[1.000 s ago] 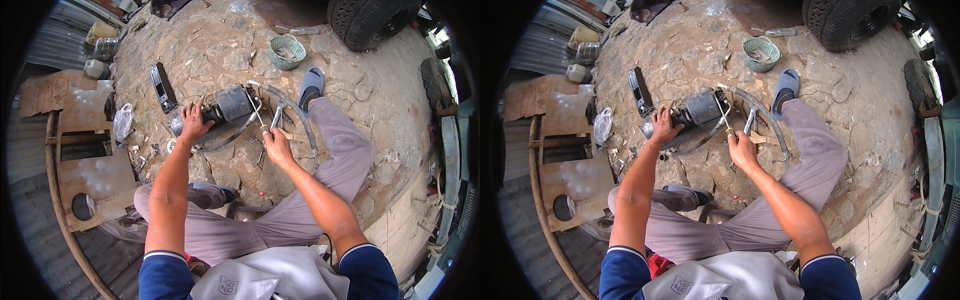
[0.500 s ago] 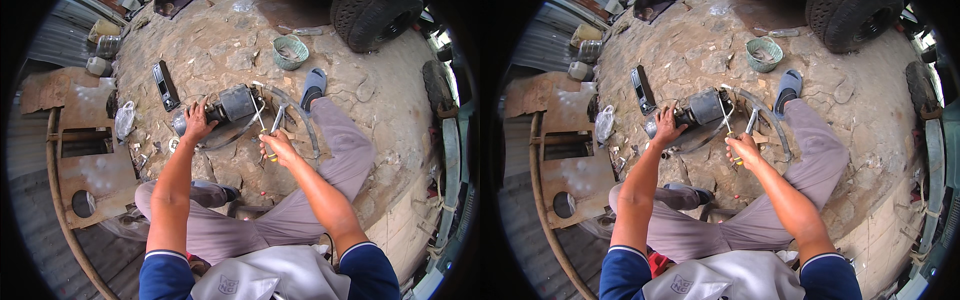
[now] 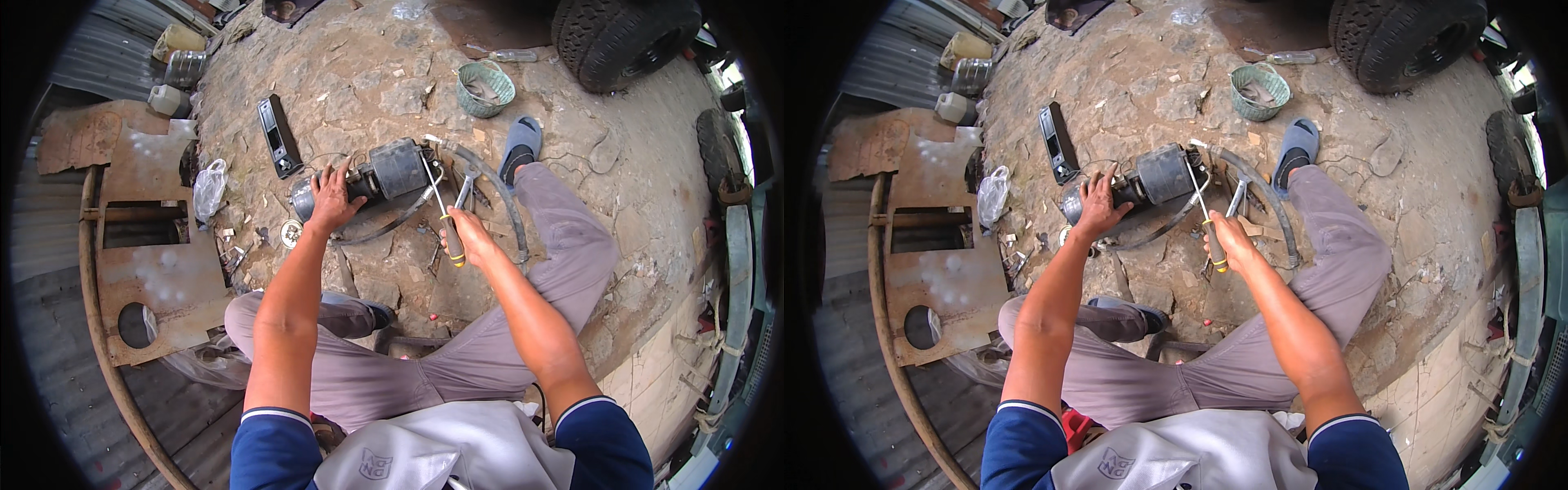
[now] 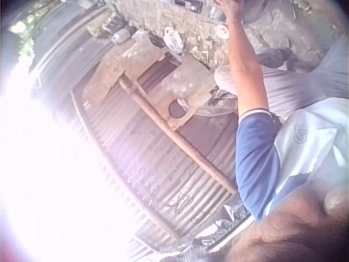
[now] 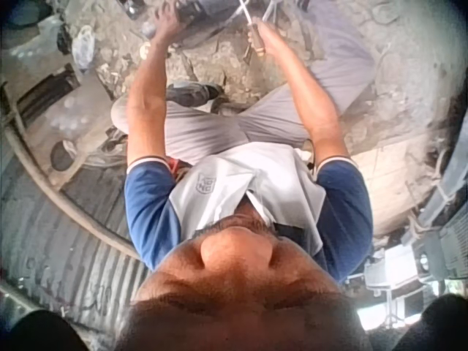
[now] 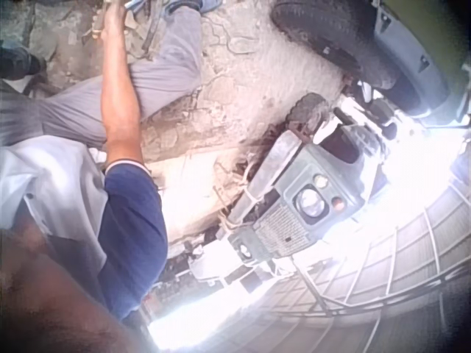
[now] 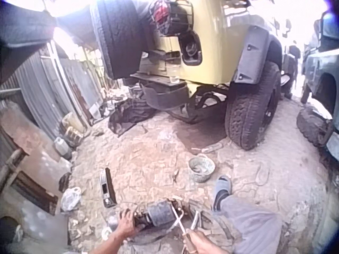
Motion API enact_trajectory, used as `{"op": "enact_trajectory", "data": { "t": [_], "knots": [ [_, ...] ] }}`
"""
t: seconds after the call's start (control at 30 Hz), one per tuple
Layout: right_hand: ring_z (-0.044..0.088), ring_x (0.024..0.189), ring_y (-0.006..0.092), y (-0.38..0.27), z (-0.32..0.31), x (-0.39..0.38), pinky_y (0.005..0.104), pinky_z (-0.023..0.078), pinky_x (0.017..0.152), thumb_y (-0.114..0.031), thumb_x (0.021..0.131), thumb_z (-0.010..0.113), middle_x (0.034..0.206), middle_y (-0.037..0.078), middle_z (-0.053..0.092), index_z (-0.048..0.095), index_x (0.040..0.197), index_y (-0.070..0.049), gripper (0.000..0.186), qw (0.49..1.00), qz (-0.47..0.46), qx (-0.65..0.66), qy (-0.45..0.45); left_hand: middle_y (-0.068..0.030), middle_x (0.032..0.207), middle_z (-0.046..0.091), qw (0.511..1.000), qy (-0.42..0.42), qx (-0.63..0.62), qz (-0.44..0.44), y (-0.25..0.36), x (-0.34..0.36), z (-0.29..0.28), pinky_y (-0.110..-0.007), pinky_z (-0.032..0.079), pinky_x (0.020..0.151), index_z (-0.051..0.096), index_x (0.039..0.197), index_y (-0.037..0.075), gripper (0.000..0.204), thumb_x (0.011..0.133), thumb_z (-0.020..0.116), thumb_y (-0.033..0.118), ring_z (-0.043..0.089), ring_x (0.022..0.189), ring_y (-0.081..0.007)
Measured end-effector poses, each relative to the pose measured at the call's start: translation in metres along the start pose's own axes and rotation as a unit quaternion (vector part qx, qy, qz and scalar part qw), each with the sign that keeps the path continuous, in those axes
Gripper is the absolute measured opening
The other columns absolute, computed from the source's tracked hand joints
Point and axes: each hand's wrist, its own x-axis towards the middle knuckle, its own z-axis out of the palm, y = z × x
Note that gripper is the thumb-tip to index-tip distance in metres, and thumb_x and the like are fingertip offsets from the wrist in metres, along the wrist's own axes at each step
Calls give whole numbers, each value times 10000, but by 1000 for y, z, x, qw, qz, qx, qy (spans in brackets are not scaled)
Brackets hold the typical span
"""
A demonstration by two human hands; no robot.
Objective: The person disassembles and wipes an automotive blower motor housing while sitting on the ground, using a screwdriver to remove screws and a cloth to clean a detached hose.
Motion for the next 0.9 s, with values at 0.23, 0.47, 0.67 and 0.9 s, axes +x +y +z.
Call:
{"op": "enact_trajectory", "data": {
  "t": [0.23, 0.47, 0.67, 0.9],
  "knots": [
    [590, 613, 163, 11, -7, 31, 343, 538, 586, -370, 991, 646, 829, 92, 619, 541, 1063, -9, 383, 979, -102, -177, -10, -174, 1494, 464, 1000, 4, -6, 11, 6, 4, 2, -640, 114, 1194, 207, 1601, 183, 1005, 811, 797, 382, 236, 1504, -402],
    [546, 605, 112, -15, 11, 4, 292, 476, 526, -376, 1011, 613, 819, 32, 584, 554, 1126, -29, 370, 998, -9, -61, -29, -169, 1500, 463, 1000, 5, -4, 1, -3, -3, 1, -622, 103, 1202, 194, 1605, 196, 1018, 808, 797, 393, 233, 1506, -395],
    [627, 606, 151, -2, 4, 31, 302, 531, 510, -259, 1004, 605, 827, 61, 624, 601, 950, -20, 246, 994, -29, -108, 5, -168, 1502, 462, 1000, 4, -4, 3, 3, 1, 1, -630, 105, 1201, 204, 1602, 197, 1000, 818, 791, 398, 226, 1512, -395],
    [694, 622, 267, -4, 9, 37, 388, 532, 543, -298, 945, 690, 802, 164, 659, 571, 868, 15, 344, 936, -90, -329, 84, -162, 1511, 459, 1000, 0, -6, -6, 1, 1, 2, -622, 100, 1204, 203, 1601, 213, 1007, 813, 799, 402, 224, 1515, -387]
  ]
}}
